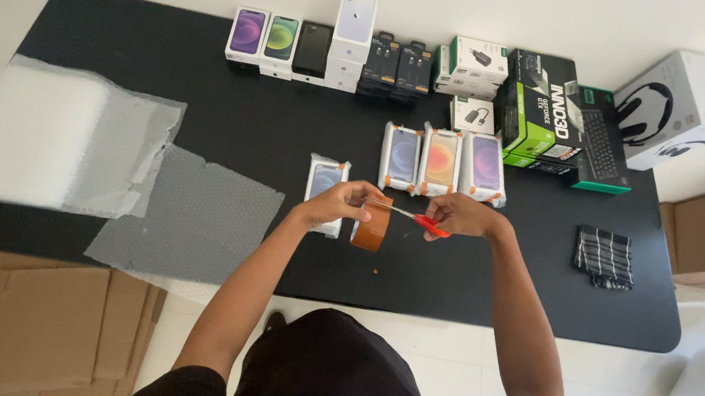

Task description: The person packs mobile phones into bubble wrap and secures them with adhesive tape, using scissors to cut the tape.

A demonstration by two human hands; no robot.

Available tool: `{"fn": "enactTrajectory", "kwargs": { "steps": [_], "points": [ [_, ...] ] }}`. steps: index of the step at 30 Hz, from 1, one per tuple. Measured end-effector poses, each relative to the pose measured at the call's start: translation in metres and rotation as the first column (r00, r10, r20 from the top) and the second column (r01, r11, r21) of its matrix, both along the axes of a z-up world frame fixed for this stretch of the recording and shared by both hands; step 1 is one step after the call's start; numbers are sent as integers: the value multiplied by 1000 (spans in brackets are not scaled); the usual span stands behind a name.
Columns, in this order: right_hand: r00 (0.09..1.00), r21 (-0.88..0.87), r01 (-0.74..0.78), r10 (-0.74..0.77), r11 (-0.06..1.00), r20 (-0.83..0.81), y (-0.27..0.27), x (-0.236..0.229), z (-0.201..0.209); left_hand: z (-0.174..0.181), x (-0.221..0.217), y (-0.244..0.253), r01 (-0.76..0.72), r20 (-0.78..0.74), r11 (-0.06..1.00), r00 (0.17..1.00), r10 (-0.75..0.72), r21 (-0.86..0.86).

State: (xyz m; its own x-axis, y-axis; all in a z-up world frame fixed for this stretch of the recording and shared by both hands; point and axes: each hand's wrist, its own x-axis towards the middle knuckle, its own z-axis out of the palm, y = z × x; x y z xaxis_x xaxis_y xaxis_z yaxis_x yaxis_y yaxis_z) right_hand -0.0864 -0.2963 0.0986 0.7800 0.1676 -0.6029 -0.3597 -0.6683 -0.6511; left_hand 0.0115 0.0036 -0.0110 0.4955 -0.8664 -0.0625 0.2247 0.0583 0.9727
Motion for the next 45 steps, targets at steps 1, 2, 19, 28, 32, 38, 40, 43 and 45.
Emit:
{"fn": "enactTrajectory", "kwargs": {
  "steps": [1,2,19,28,32,38,40,43,45],
  "points": [
    [1000,0,1,-1,1000,1,0,0,2,1,0,-1,1,1,1000,1000,-1,0],
    [1000,-23,-9,9,1000,11,0,0,3,2,0,-2,5,2,1000,1000,-5,9],
    [961,-476,237,-134,847,241,-51,-53,-132,-33,-35,-42,-161,231,978,965,127,135],
    [984,-783,142,0,606,179,-32,-75,-237,-83,-74,-107,-270,626,659,676,-390,702],
    [968,-639,252,-179,727,179,-32,-73,-220,-87,-83,-121,-321,695,711,644,-320,625],
    [919,-419,347,-214,839,331,-63,-45,-241,-109,-68,-138,-451,189,891,880,435,47],
    [866,-330,405,-242,853,438,-63,-30,-230,-115,-63,-132,-502,-29,843,862,506,-195],
    [709,220,491,-533,843,462,-38,-13,-177,-75,-64,-115,-490,-24,871,872,490,-43],
    [745,532,382,-593,756,307,-15,-6,-147,-68,-61,-112,-476,-19,879,880,475,-27]
  ]
}}
